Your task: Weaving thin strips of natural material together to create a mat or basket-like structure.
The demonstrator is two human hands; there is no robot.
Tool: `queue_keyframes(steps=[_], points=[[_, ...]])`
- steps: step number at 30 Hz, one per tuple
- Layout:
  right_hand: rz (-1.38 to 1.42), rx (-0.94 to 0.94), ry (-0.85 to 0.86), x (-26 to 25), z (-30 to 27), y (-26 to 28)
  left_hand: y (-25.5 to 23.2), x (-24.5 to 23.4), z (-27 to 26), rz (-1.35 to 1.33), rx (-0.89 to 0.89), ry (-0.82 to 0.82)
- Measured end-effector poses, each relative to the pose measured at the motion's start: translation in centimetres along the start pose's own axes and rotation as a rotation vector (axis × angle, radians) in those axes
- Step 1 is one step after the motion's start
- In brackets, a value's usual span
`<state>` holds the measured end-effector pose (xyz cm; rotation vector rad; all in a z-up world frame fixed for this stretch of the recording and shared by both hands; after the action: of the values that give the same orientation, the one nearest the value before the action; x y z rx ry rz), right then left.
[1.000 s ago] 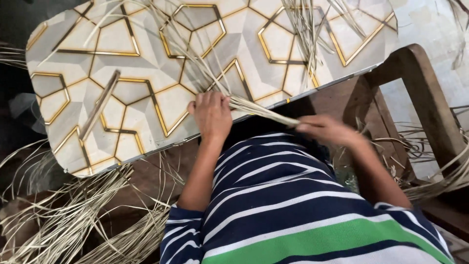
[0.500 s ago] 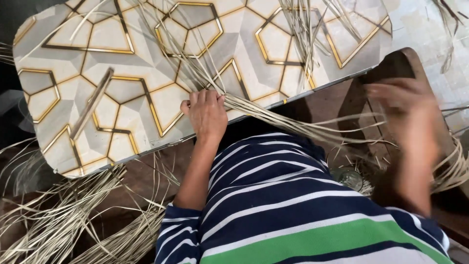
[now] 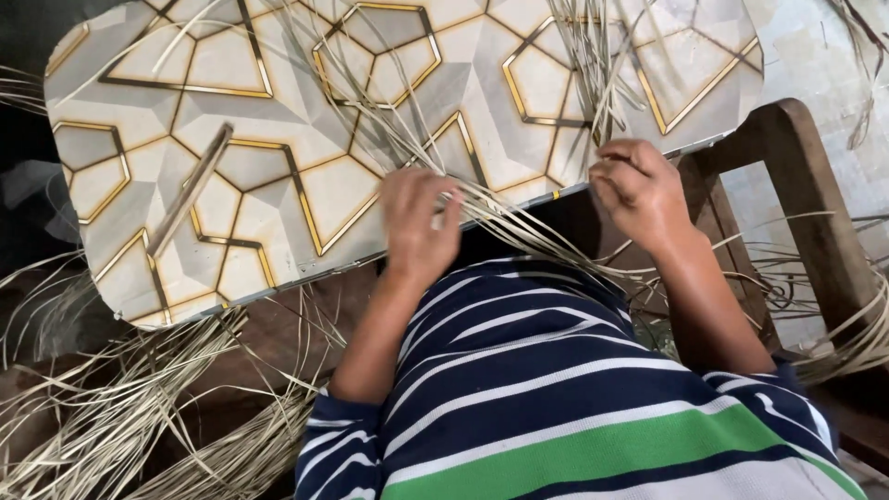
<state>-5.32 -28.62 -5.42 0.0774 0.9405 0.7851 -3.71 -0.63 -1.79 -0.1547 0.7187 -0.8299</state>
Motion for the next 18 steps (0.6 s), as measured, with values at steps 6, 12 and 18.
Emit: queue_keyframes(steps=[6, 12, 18], points=[[0.265, 0.102, 0.018, -0.2, 0.5, 3.1, -6.2, 4.5, 2.3, -0.537, 0.256, 0.391], [0.249, 0.032, 0.009, -0.8, 0.9, 4.7, -7.5, 7.2, 2.7, -0.233, 0.454, 0.509], [0.161, -0.005, -0.091, -1.4, 0.9, 5.5, -7.0, 9.1, 1.1, -0.101, 0.541, 0.428]])
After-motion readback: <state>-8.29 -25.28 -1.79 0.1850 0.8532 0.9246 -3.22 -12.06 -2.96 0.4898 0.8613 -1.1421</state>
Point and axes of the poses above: each hand's wrist, its own z-axis towards the middle knuckle, its own x-axis out of the palm, y = z × x, the point moved 4 cm from there along z, towards the middle knuckle, and after that the axes turned 7 degrees about z, right-handed, at the moved point
